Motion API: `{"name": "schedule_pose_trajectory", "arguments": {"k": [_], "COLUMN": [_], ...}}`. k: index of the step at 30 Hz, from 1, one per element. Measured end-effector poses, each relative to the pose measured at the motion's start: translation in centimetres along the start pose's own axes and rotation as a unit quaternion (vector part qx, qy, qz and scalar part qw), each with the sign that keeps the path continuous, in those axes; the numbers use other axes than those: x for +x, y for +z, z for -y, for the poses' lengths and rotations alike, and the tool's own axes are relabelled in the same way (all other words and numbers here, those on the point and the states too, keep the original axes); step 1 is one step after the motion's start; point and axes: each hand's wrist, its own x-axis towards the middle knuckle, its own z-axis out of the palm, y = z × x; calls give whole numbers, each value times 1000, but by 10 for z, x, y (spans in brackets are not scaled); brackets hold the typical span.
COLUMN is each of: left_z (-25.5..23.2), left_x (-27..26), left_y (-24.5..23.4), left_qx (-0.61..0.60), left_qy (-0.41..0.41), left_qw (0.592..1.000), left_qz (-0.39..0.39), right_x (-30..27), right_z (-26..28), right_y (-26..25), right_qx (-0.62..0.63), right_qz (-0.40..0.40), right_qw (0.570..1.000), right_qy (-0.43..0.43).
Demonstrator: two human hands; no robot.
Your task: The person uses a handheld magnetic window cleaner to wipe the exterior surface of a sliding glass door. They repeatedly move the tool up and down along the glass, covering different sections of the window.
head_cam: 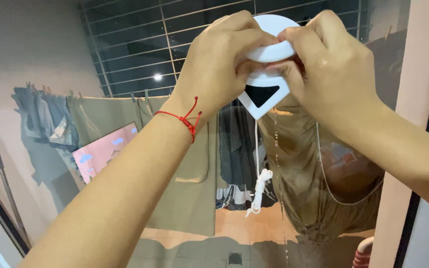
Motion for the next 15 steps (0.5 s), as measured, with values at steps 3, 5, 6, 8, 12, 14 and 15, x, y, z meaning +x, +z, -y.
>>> {"name": "schedule_pose_trajectory", "arguments": {"k": [3,5,6,8,12,14,15], "left_z": [-5,-8,-7,-10,-13,-11,-14], "left_x": [-5,-8,-9,-11,-11,-14,-16], "left_y": [-2,-1,-1,0,0,3,2], "left_qx": [3,-16,-16,-3,-6,0,0], "left_qy": [-4,-10,-11,-28,-35,-30,-32], "left_qw": [1000,1000,1000,999,999,999,999], "left_qz": [9,19,19,29,27,27,28], "right_x": [-5,-10,-11,-14,-15,-17,-19], "right_z": [7,8,8,8,12,13,15], "right_y": [-4,-3,-2,-3,-2,-4,-4], "right_qx": [2,-15,-15,-39,-36,-24,-23], "right_qz": [16,8,8,0,-5,7,8], "right_qw": [1000,1000,1000,999,999,1000,1000], "right_qy": [3,-3,-3,-5,5,10,10]}}
